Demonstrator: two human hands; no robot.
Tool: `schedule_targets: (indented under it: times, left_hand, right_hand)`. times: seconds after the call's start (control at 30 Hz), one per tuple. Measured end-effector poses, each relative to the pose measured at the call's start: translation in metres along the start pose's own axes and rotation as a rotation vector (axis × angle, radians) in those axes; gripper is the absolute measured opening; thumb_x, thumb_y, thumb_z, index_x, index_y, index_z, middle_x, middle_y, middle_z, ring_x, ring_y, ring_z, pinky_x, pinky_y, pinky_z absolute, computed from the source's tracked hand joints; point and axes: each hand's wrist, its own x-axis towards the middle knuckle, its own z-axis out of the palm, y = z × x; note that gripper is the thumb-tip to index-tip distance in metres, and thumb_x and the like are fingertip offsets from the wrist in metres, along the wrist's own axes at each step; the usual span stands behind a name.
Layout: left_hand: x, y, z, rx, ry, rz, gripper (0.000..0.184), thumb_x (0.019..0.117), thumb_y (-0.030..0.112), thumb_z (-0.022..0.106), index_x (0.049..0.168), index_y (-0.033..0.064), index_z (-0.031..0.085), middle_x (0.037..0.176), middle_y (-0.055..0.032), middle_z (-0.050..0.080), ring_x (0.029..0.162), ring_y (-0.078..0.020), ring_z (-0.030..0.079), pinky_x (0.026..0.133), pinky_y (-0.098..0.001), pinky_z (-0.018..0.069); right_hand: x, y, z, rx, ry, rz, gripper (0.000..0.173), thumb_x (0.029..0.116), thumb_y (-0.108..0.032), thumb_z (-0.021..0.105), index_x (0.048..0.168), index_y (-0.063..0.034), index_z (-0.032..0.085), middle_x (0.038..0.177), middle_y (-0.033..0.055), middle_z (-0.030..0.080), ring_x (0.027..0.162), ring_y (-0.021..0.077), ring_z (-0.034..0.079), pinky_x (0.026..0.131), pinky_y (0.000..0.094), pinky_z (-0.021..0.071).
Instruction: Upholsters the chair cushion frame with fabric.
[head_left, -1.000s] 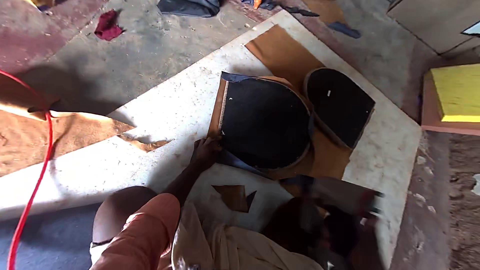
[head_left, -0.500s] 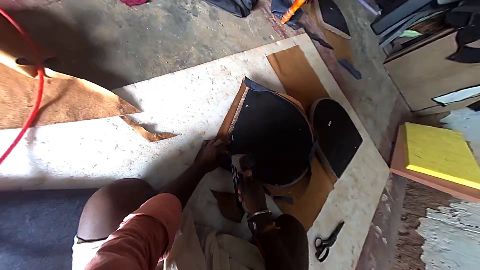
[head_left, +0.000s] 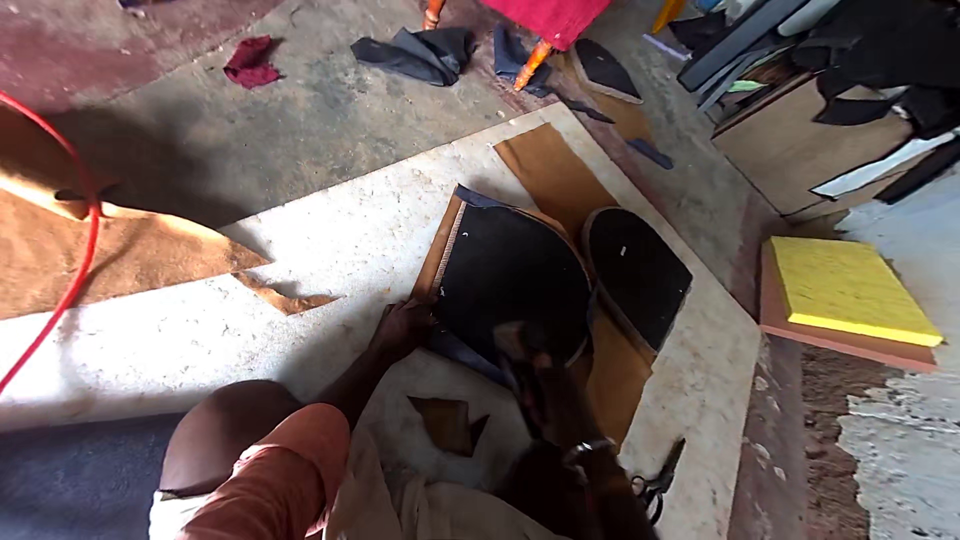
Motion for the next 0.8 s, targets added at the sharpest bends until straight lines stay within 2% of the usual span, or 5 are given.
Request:
schedule_targets:
  times: [0.23,0.37,0.5,0.63,0.8]
  left_hand:
    - [-0.027,0.069,0.008,0.411,0.175,0.214,0.054,0.0984,0.059,0.054,0.136,0.0214,0.063,0.156,-0.005,0.049,0.143,-0.0336,0.044,0.116,-0.0612,0.0325]
    - [-0.034,0.133,0.058,0.514,-0.229,0.429,0.062,0.1007,0.053,0.054,0.154,0.0211,0.047,0.16,-0.0044,0.046,0.148,-0.0299,0.041,0.122,-0.0573,0.0274]
    - [-0.014,0.16,0.09,0.722,-0.32,0.343,0.042,0.1051,0.037,0.053,0.141,0.0169,0.059,0.141,-0.0121,0.061,0.134,-0.0344,0.053,0.114,-0.0559,0.0372]
    - [-0.003,0.182,0.063,0.708,-0.315,0.296,0.037,0.1086,0.037,0.042,0.134,0.0213,0.064,0.142,-0.0073,0.06,0.135,-0.0332,0.053,0.108,-0.0574,0.0442]
    - [-0.029,0.193,-0.001,0.407,0.156,0.441,0.033,0.1034,0.033,0.055,0.112,0.01,0.075,0.109,-0.0099,0.074,0.109,-0.0298,0.068,0.097,-0.0488,0.0551]
  right_hand:
    - [-0.095,0.181,-0.135,-0.404,0.519,0.364,0.063,0.1025,-0.047,0.058,0.151,-0.01,0.043,0.102,0.024,0.072,0.088,0.0422,0.071,0.08,0.0638,0.0554]
    - [-0.142,0.296,-0.126,-0.369,0.613,0.631,0.065,0.1019,-0.033,0.061,0.153,0.0003,0.039,0.133,0.0274,0.063,0.12,0.0434,0.064,0.102,0.0626,0.0493]
    - [-0.179,0.381,-0.09,-0.216,0.63,0.726,0.067,0.0959,-0.031,0.07,0.15,-0.0013,0.043,0.13,0.0295,0.063,0.118,0.0467,0.064,0.099,0.0643,0.0508]
    - [-0.185,0.371,-0.075,-0.193,0.771,0.594,0.071,0.0914,-0.043,0.073,0.146,-0.0031,0.053,0.146,0.0324,0.051,0.133,0.0547,0.049,0.107,0.0693,0.0415]
    - [-0.133,0.259,-0.103,-0.02,0.667,0.179,0.067,0.0974,-0.046,0.065,0.148,-0.0039,0.051,0.142,0.0237,0.057,0.132,0.0423,0.055,0.112,0.0586,0.0433]
